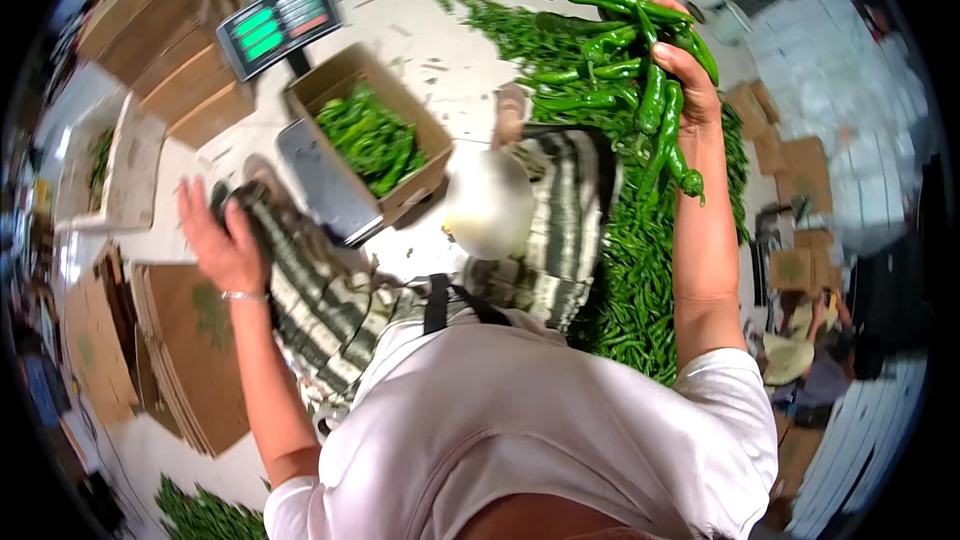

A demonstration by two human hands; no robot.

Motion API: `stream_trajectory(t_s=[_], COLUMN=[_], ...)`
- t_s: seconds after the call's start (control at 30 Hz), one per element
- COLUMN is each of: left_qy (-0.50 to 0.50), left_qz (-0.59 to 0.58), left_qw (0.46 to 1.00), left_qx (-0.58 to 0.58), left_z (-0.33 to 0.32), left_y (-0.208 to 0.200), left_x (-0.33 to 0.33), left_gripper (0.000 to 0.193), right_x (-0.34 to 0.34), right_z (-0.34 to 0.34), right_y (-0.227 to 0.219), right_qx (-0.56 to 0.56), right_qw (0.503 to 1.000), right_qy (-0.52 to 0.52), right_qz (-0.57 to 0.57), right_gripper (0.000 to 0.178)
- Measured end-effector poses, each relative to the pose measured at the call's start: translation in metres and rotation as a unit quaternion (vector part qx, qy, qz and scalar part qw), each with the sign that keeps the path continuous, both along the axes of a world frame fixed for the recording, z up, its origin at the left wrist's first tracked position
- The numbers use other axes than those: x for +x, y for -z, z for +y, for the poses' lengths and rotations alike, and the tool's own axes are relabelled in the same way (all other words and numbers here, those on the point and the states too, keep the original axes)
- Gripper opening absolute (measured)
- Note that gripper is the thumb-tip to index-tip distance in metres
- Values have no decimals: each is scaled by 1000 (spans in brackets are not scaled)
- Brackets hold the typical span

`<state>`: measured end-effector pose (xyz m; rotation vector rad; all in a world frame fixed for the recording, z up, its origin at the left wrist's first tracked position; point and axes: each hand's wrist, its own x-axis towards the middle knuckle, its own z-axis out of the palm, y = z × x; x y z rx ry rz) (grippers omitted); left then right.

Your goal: The person sorts green peppers from a pile on the floor into a box placed on a scale. They then close the box flaps and seal it with a tape dispenser.

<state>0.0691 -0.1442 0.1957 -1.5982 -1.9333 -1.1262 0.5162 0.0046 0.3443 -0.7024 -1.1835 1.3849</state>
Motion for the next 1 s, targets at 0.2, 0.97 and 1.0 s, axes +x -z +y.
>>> stream_trajectory(t_s=[0.2, 0.97, 1.0], left_qy=[2, -23, -24], left_qz=[-27, -8, -9], left_qw=[1000, 999, 999], left_qx=[3, -32, -36], left_z=[-3, -7, -5], left_y=[-3, -5, -7], left_x=[-2, -5, -1], left_gripper=[43, 40, 38], right_x=[-107, -69, -59], right_z=[54, 77, 75], right_y=[55, 127, 130], right_qx=[-60, 11, -21], right_qw=[985, 932, 939], right_qy=[-152, -54, -40], right_qz=[-56, -358, -340], right_gripper=[60, 32, 31])
